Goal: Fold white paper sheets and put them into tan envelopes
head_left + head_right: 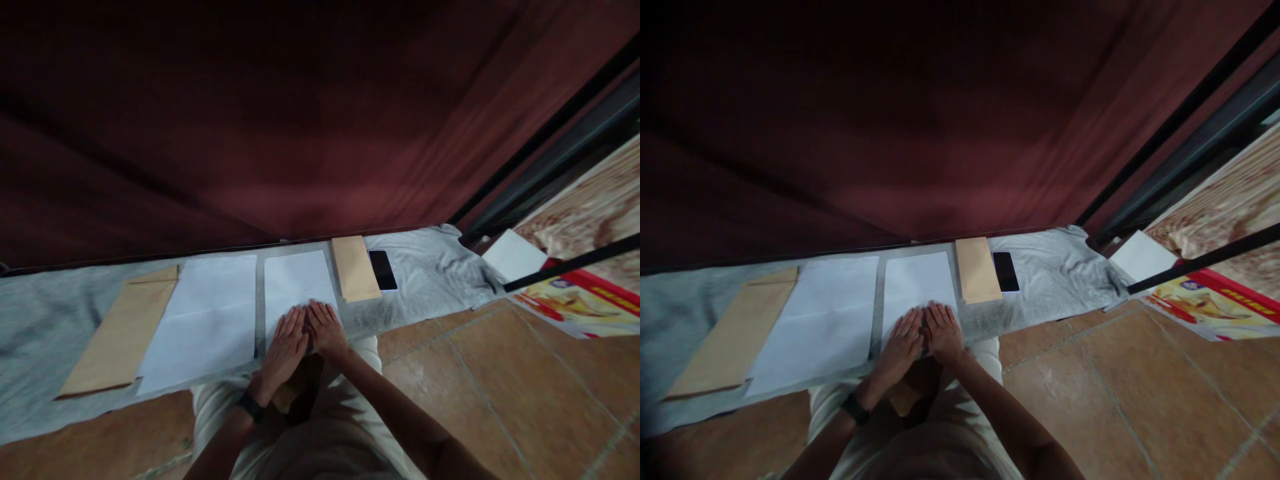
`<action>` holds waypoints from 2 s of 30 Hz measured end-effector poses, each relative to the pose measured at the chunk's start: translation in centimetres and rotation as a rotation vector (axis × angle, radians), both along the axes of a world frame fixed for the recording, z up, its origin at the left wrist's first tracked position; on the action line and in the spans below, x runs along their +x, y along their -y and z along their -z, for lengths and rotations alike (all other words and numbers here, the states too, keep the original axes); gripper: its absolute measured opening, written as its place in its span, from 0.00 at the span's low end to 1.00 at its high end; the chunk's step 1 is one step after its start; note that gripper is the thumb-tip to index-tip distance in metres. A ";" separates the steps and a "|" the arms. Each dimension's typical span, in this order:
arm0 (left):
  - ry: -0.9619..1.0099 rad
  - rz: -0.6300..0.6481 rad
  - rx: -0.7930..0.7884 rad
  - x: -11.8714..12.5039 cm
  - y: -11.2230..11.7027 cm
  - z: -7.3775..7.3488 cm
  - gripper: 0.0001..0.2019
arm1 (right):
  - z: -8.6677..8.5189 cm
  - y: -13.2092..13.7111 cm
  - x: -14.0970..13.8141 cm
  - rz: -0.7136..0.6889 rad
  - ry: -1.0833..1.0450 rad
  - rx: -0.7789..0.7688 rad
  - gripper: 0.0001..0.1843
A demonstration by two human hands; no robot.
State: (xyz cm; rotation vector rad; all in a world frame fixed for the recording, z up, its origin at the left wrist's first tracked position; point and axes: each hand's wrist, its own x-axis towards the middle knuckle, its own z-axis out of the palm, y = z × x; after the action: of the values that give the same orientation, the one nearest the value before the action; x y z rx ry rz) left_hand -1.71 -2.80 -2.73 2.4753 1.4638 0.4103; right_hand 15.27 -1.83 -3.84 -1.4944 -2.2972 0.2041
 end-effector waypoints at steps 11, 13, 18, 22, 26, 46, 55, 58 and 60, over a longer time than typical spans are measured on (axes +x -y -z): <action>-0.137 -0.136 0.126 0.0 0.8 1.0 0.32 | -0.3 0.5 1.2 0.015 0.008 -0.004 0.27; -0.154 -0.123 0.139 -0.7 1.2 0.8 0.33 | -0.2 0.7 2.1 0.035 0.009 -0.003 0.26; -0.191 -0.071 0.128 -2.2 2.3 0.1 0.32 | -0.5 1.4 5.4 -0.064 -0.003 -0.025 0.27; -0.228 -0.016 0.101 -2.8 2.5 -0.7 0.30 | -0.9 1.8 7.8 -0.209 -0.004 -0.079 0.33; -0.236 -0.007 0.065 -3.3 2.4 -1.4 0.27 | -1.0 1.7 8.9 -0.294 -0.029 -0.116 0.36; -0.204 0.099 0.111 -5.5 1.7 -8.2 0.28 | -2.9 0.7 10.0 -0.233 -0.331 -0.256 0.14; -0.010 -0.119 -0.300 -9.5 0.4 -4.2 0.38 | -2.4 0.6 9.9 -0.087 -0.326 -0.311 0.17; 0.154 -0.254 -0.257 -10.5 0.1 -3.5 0.31 | -2.4 0.6 9.8 -0.066 -0.352 -0.317 0.18; 0.236 -0.400 -0.161 -11.9 -0.4 -3.6 0.29 | -2.2 0.7 9.7 -0.069 -0.353 -0.311 0.18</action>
State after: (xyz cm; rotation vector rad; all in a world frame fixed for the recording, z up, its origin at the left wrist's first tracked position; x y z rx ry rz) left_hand -13.66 -2.39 0.90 1.9328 1.8054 0.6063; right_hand 24.96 -2.53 -1.60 -1.3828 -2.0969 0.8095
